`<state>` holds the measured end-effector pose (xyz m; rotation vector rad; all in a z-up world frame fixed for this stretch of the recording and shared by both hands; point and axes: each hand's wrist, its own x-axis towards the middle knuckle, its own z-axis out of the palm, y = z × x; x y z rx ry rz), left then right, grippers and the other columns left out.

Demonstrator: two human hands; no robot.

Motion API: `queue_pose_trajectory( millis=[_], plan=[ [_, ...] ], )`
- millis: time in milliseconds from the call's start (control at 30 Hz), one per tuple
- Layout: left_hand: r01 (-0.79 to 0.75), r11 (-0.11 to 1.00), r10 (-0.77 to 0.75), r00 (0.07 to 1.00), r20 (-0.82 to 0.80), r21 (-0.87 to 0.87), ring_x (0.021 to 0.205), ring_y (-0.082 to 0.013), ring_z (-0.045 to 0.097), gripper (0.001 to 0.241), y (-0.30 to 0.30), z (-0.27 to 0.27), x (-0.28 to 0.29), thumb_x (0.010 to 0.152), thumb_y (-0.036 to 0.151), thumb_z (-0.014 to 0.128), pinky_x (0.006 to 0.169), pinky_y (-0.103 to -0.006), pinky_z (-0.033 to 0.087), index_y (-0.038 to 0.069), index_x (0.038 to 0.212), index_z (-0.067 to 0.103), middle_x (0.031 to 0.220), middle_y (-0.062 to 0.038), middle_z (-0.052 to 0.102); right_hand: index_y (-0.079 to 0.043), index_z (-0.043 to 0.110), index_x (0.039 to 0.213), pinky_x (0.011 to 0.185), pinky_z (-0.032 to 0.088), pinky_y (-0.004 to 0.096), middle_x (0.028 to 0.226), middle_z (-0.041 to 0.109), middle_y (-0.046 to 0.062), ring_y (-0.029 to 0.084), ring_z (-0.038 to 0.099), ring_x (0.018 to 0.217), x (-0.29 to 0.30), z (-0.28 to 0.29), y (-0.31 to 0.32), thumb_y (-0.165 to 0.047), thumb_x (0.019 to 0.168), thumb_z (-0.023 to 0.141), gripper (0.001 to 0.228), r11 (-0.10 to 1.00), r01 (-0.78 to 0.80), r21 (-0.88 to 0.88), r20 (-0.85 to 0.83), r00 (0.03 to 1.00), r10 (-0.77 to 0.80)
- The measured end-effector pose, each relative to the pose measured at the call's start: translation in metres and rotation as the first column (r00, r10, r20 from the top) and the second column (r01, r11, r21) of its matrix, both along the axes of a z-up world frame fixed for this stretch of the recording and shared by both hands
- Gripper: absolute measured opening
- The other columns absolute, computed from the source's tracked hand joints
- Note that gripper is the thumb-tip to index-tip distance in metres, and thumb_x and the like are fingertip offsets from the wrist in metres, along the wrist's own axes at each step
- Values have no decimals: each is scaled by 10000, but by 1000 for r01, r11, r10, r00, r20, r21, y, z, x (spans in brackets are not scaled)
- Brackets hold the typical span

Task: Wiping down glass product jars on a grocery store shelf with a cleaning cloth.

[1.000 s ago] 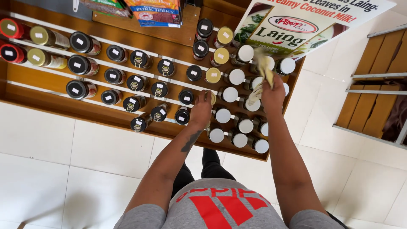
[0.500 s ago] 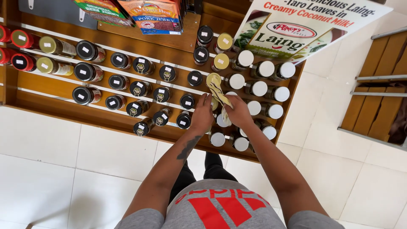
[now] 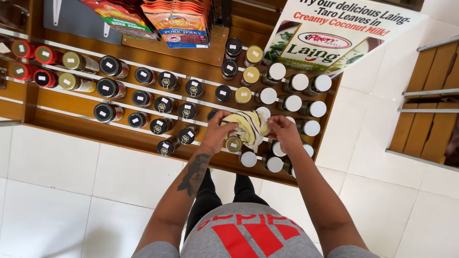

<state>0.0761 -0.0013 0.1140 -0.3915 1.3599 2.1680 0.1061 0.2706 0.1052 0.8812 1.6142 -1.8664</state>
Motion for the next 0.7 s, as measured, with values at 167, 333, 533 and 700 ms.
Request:
queue_pose_trajectory(
  millis=[167,333,533,700],
  plan=[
    [-15,1000,14,999,-31,-20,962,-213,717,303,20,14,15,832,3,717,802,-353,609,52,1109,605,1145,-96,678,-36,628,1237,783,577,391,1075,687,76,198,667,908,2,50,-42,-259,1006,641,321,963,183,-199,48,983,-177],
    [305,775,-535,783,-318,-553,1159,-269,693,461,45,72,39,798,128,812,1013,-366,544,60,1217,633,1248,-147,675,-19,561,1260,865,621,416,1126,698,116,244,716,960,2,50,-59,-304,1030,593,368,774,334,-539,178,943,-282],
    [202,744,-511,786,-348,-638,1391,-317,503,500,32,46,56,887,186,755,1116,-408,455,76,1356,621,1508,-147,542,-75,569,1365,718,595,409,1102,673,127,248,654,883,-22,42,-13,-121,993,631,380,916,400,-35,-180,899,-399],
    [190,619,-513,832,-209,-762,1272,-310,618,471,7,-3,64,919,222,722,1058,-381,516,60,1348,615,1415,-133,628,-157,605,1404,748,587,381,1193,699,94,259,709,864,-20,13,-12,-117,967,663,442,780,-38,625,-226,947,227]
  ],
)
